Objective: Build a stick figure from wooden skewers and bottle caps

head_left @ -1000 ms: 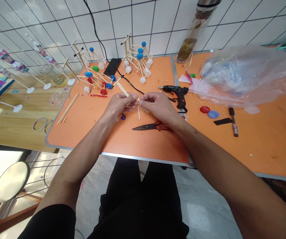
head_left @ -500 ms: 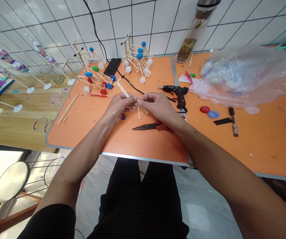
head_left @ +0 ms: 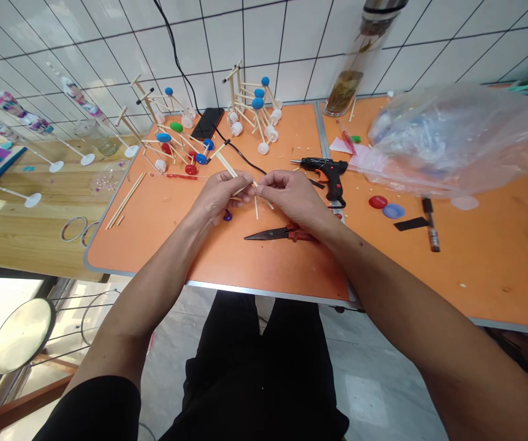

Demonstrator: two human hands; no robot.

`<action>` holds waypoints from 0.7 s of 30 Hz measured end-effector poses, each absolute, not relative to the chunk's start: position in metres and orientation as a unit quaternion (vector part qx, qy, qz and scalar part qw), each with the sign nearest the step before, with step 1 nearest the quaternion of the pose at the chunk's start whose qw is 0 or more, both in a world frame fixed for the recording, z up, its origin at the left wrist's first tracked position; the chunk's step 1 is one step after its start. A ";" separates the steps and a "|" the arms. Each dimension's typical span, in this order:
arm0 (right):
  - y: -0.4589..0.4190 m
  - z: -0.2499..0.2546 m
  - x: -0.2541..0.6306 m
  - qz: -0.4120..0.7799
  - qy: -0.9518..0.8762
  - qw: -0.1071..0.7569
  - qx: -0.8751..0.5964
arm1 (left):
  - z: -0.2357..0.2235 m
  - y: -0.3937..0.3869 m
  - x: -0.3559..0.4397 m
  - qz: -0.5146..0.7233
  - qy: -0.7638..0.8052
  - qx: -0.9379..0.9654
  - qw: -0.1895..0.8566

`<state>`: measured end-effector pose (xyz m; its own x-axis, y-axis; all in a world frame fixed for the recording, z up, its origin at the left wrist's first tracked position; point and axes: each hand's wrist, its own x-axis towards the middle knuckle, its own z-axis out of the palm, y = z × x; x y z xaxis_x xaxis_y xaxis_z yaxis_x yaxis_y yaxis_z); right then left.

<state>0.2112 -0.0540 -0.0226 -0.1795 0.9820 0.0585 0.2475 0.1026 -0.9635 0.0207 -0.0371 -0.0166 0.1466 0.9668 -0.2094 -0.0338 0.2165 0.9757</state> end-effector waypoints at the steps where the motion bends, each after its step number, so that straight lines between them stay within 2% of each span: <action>1: -0.054 -0.023 0.211 0.451 -0.622 0.408 -0.493 | -0.017 -0.037 0.020 0.418 0.501 0.465 0.598; 21: -0.054 -0.023 0.212 0.452 -0.628 0.401 -0.489 | -0.018 -0.036 0.022 0.452 0.509 0.452 0.576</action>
<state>0.2120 -0.0540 -0.0234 -0.1992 0.9780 0.0612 0.2523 0.1116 -0.9612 0.0217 -0.0364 -0.0181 0.0718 0.9814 -0.1778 -0.0607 0.1823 0.9814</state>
